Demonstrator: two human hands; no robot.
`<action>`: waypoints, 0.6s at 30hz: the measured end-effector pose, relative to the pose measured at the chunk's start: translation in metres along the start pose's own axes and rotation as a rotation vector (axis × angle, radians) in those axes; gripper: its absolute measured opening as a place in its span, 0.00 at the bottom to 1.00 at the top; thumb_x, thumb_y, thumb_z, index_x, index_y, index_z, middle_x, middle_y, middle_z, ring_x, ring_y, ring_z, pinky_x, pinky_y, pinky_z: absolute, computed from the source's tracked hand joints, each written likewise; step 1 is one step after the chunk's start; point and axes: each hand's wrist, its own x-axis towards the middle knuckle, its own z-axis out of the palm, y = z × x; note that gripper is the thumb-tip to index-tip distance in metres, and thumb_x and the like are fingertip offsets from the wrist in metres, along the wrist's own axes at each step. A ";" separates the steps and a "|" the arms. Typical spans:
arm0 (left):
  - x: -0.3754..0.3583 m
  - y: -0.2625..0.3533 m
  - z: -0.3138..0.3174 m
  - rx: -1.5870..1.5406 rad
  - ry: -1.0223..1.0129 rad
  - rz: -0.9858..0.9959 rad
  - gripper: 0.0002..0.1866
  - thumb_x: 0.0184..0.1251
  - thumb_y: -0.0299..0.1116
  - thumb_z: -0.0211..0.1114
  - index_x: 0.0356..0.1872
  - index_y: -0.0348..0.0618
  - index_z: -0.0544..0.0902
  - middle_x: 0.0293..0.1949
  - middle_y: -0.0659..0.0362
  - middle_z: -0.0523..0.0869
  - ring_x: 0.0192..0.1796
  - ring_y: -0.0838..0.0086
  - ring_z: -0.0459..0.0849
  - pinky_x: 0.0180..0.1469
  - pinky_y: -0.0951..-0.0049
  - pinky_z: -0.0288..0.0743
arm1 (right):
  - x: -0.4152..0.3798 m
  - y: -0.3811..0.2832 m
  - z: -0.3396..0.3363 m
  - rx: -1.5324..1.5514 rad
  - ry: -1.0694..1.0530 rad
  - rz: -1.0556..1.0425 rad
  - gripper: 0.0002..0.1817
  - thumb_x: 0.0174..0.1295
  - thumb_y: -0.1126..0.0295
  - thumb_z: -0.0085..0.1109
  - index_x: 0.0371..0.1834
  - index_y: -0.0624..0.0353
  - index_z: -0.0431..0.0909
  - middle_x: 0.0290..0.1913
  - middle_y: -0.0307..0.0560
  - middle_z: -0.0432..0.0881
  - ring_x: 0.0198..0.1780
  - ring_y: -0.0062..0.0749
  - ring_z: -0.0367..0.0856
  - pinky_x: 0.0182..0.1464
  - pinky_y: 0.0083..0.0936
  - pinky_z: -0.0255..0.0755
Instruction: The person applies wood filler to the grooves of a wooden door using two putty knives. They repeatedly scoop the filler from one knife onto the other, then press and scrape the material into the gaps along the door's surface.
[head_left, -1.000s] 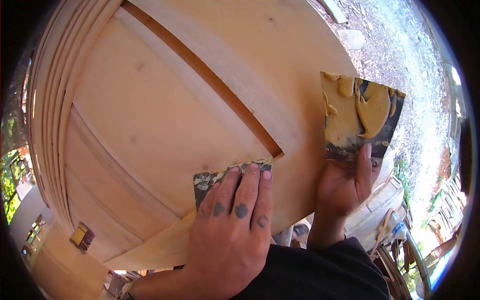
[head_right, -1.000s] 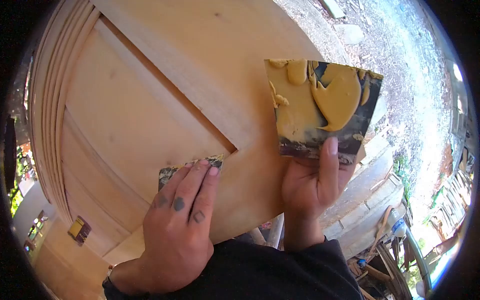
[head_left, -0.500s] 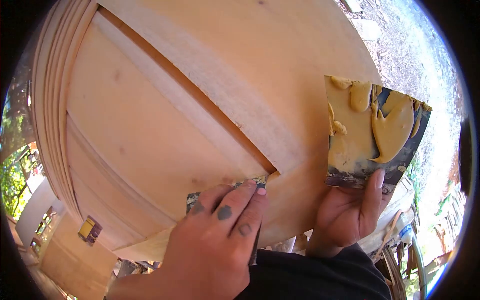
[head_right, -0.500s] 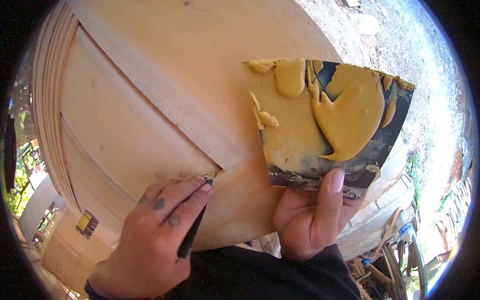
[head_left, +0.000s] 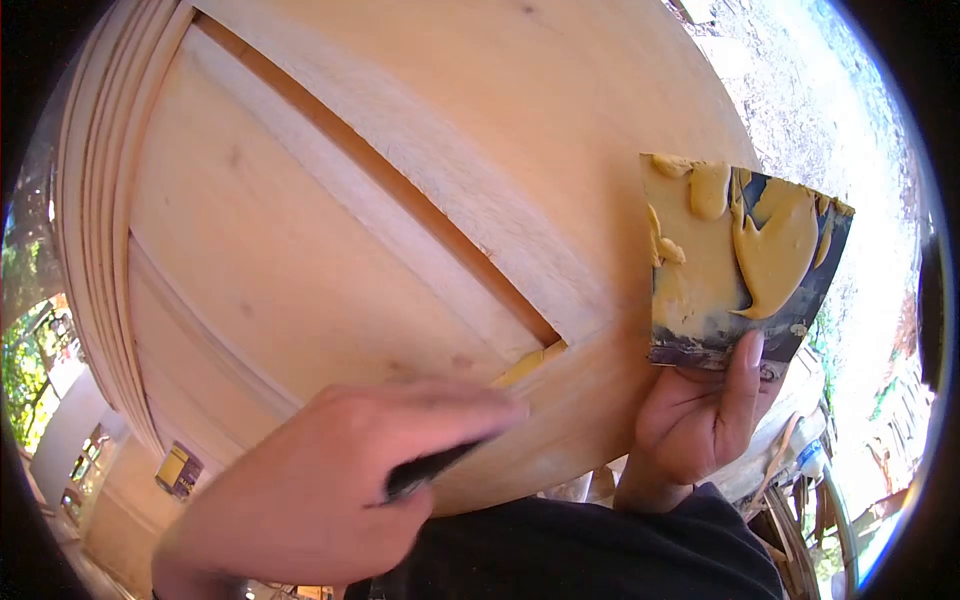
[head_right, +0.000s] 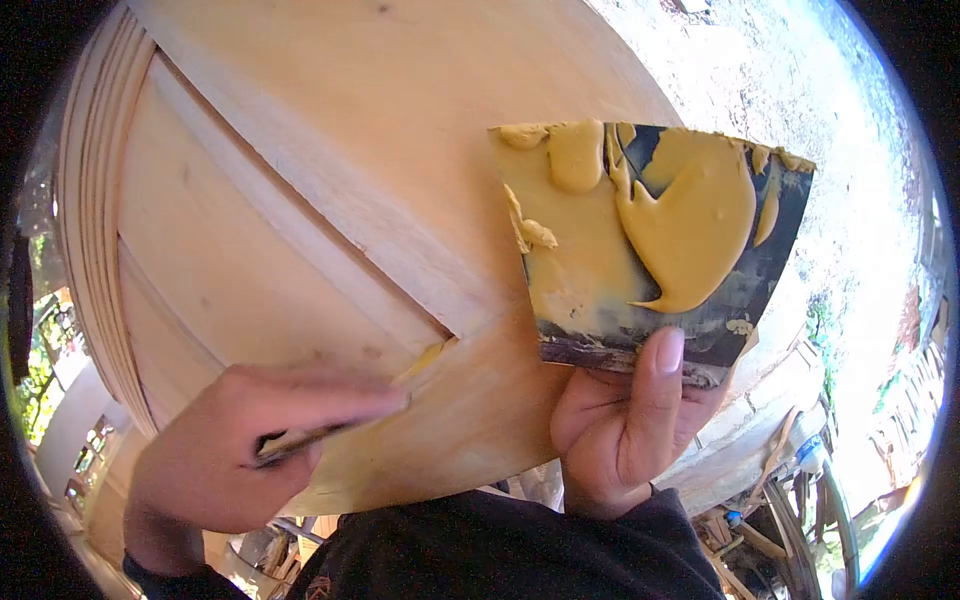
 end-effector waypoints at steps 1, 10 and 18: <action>-0.003 -0.004 -0.004 -0.036 -0.037 0.051 0.31 0.38 0.15 0.48 0.53 0.32 0.74 0.48 0.45 0.79 0.48 0.53 0.80 0.53 0.67 0.72 | 0.000 0.000 0.000 -0.018 0.016 -0.002 0.20 0.68 0.73 0.40 0.62 0.68 0.57 0.60 0.58 0.68 0.61 0.42 0.69 0.63 0.40 0.63; -0.005 0.017 0.021 0.965 0.310 0.193 0.19 0.45 0.28 0.57 0.43 0.37 0.80 0.43 0.54 0.81 0.44 0.59 0.79 0.48 0.62 0.74 | 0.000 -0.001 0.000 0.013 -0.001 -0.004 0.23 0.65 0.74 0.44 0.62 0.69 0.56 0.59 0.56 0.68 0.60 0.41 0.69 0.62 0.37 0.62; 0.014 0.039 0.029 1.268 0.108 0.148 0.16 0.49 0.27 0.56 0.42 0.37 0.80 0.44 0.56 0.81 0.45 0.65 0.78 0.48 0.66 0.72 | 0.002 0.002 -0.012 0.185 -0.144 -0.014 0.22 0.68 0.73 0.38 0.65 0.67 0.54 0.61 0.57 0.67 0.62 0.42 0.68 0.63 0.39 0.64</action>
